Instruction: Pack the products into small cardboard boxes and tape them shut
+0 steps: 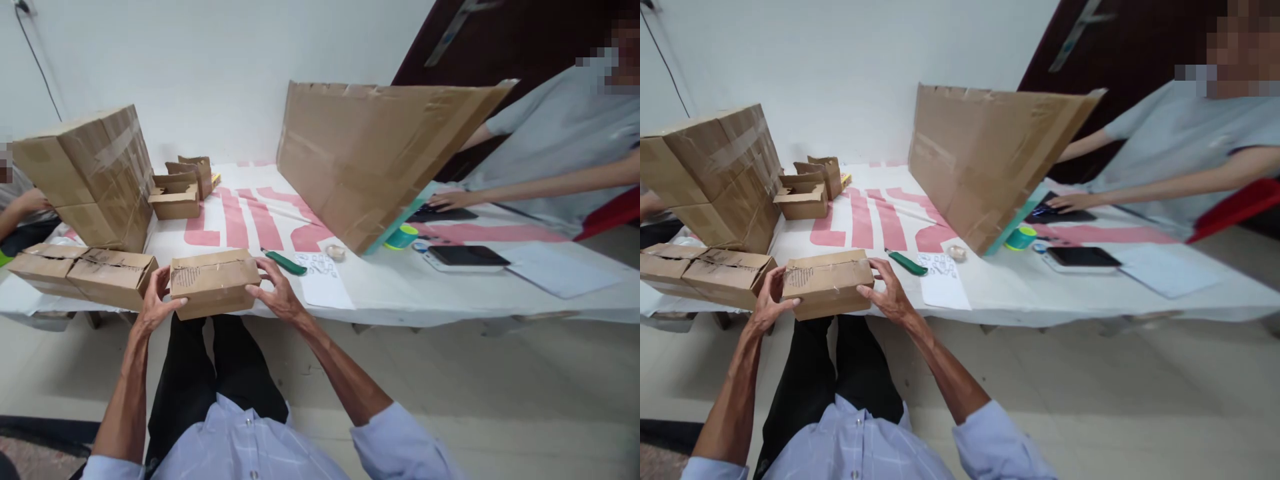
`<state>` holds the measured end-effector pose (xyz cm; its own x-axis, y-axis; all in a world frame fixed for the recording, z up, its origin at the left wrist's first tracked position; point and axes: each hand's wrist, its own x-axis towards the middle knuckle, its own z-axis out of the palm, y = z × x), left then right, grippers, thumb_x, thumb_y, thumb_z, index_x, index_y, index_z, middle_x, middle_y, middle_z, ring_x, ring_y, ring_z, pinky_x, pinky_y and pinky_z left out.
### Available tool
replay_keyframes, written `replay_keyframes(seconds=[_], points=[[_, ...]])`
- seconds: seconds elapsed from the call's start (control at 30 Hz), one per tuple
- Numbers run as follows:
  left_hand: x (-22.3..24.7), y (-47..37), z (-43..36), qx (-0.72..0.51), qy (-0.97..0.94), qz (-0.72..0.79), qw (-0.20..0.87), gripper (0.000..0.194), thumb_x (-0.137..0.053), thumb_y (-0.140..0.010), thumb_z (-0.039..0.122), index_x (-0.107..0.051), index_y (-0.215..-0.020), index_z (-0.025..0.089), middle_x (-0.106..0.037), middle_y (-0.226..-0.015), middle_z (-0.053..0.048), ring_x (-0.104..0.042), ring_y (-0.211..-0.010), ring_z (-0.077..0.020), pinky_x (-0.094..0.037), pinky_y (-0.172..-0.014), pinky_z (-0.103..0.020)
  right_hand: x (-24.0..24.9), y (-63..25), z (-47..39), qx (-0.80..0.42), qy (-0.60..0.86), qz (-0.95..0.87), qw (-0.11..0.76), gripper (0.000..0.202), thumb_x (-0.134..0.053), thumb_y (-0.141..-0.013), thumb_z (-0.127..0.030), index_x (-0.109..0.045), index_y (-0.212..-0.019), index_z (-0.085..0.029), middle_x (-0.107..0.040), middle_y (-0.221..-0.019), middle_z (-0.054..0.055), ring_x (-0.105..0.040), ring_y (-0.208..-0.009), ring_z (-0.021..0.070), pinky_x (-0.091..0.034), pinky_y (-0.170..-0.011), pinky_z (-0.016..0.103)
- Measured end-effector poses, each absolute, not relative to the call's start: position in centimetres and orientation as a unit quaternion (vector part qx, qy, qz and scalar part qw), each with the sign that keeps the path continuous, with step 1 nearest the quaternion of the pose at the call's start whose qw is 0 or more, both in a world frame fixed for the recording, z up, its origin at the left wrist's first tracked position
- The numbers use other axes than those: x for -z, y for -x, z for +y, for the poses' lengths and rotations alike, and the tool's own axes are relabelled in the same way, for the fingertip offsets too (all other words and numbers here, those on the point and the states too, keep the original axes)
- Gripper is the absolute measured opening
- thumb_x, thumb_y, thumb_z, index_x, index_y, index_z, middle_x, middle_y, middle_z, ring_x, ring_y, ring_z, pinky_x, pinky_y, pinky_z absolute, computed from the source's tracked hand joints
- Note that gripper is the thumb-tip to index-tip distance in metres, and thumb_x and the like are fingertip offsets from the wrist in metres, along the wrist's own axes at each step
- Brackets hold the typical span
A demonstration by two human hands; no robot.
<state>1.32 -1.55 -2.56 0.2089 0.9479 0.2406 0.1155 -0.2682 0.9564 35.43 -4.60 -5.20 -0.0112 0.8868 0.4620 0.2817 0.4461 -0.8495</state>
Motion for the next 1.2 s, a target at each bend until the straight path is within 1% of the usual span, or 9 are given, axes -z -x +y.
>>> replay_keyframes(seconds=[0.17, 0.3, 0.4, 0.5, 0.77, 0.9, 1.07, 1.13, 1.2], points=[[1.6, -1.3, -2.1, -0.465, -0.656, 0.406, 0.434, 0.058, -0.093, -0.073, 0.05, -0.057, -0.113, 0.026, -0.047, -0.168, -0.014, -0.047, -0.156, -0.0383, -0.045, -0.123, -0.054, 3.1, -34.6, -4.5, -0.223, 0.449, -0.658, 0.561, 0.034, -0.075, -0.091, -0.039, -0.069, -0.122, -0.027, -0.069, -0.13, 0.01, -0.064, -0.125, 0.0301, -0.057, -0.105, 0.049], [0.8, -1.4, -2.4, -0.429, -0.696, 0.426, 0.387, 0.051, -0.092, -0.072, 0.056, -0.068, -0.102, 0.022, -0.043, -0.167, -0.016, -0.04, -0.159, -0.0421, -0.044, -0.124, -0.054, 2.4, -34.3, -5.6, -0.254, 0.44, -0.655, 0.559, 0.025, -0.071, -0.092, -0.032, -0.069, -0.117, -0.027, -0.074, -0.121, 0.006, -0.068, -0.116, 0.0268, -0.055, -0.106, 0.047], [0.6, -1.4, -2.3, -0.413, -0.712, 0.438, 0.362, 0.063, -0.095, -0.066, 0.061, -0.074, -0.111, 0.023, -0.044, -0.161, -0.016, -0.038, -0.159, -0.0427, -0.046, -0.122, -0.054, 1.9, -34.8, -6.2, -0.257, 0.428, -0.68, 0.538, 0.021, -0.073, -0.092, -0.032, -0.073, -0.112, -0.027, -0.076, -0.119, 0.007, -0.068, -0.119, 0.0281, -0.054, -0.109, 0.048], [0.6, -1.3, -2.2, -0.414, -0.714, 0.435, 0.36, 0.08, -0.098, -0.062, 0.061, -0.071, -0.127, 0.025, -0.043, -0.158, -0.015, -0.042, -0.156, -0.0409, -0.05, -0.12, -0.053, 1.4, -35.5, -6.2, -0.266, 0.409, -0.698, 0.524, 0.018, -0.076, -0.092, -0.037, -0.077, -0.108, -0.028, -0.077, -0.116, 0.007, -0.069, -0.117, 0.0285, -0.054, -0.109, 0.05], [0.4, -0.8, -1.9, -0.393, -0.736, 0.422, 0.354, 0.096, -0.096, -0.068, 0.055, -0.059, -0.152, 0.03, -0.036, -0.17, -0.015, -0.035, -0.161, -0.0433, -0.051, -0.119, -0.053, 2.0, -35.9, -5.7, -0.282, 0.374, -0.715, 0.519, 0.018, -0.077, -0.095, -0.048, -0.085, -0.098, -0.032, -0.079, -0.114, 0.007, -0.069, -0.122, 0.0299, -0.053, -0.114, 0.057], [0.1, -0.4, -1.7, -0.369, -0.757, 0.42, 0.338, 0.107, -0.095, -0.068, 0.047, -0.048, -0.163, 0.026, -0.04, -0.167, -0.017, -0.041, -0.157, -0.0435, -0.049, -0.123, -0.054, 2.4, -36.3, -6.3, -0.247, 0.362, -0.751, 0.493, 0.014, -0.074, -0.098, -0.037, -0.086, -0.105, -0.036, -0.077, -0.121, 0.007, -0.067, -0.126, 0.0298, -0.053, -0.115, 0.058], [0.0, -0.3, -1.7, -0.351, -0.782, 0.416, 0.304, 0.119, -0.094, -0.068, 0.04, -0.037, -0.169, 0.017, -0.04, -0.168, -0.022, -0.04, -0.158, -0.0439, -0.034, -0.133, -0.055, 2.9, -36.6, -7.5, -0.152, 0.366, -0.792, 0.464, 0.036, -0.069, -0.094, -0.018, -0.083, -0.12, -0.039, -0.074, -0.13, 0.008, -0.065, -0.13, 0.0311, -0.053, -0.114, 0.061], [0.0, -0.2, -1.6, -0.346, -0.785, 0.415, 0.303, 0.122, -0.093, -0.067, 0.038, -0.034, -0.171, 0.017, -0.039, -0.169, -0.022, -0.039, -0.159, -0.0439, -0.032, -0.134, -0.055, 2.9, -36.7, -8.1, -0.139, 0.373, -0.805, 0.441, 0.042, -0.072, -0.092, -0.019, -0.079, -0.128, -0.039, -0.071, -0.136, 0.008, -0.063, -0.134, 0.0325, -0.053, -0.115, 0.062], [0.0, 0.3, -1.5, -0.339, -0.786, 0.41, 0.316, 0.124, -0.093, -0.067, 0.037, -0.031, -0.173, 0.02, -0.038, -0.171, -0.02, -0.038, -0.16, -0.0437, -0.035, -0.133, -0.056, 2.8, -37.0, -8.6, -0.137, 0.374, -0.816, 0.419, 0.047, -0.08, -0.09, -0.027, -0.076, -0.135, -0.037, -0.066, -0.146, 0.01, -0.059, -0.139, 0.035, -0.05, -0.118, 0.064]])
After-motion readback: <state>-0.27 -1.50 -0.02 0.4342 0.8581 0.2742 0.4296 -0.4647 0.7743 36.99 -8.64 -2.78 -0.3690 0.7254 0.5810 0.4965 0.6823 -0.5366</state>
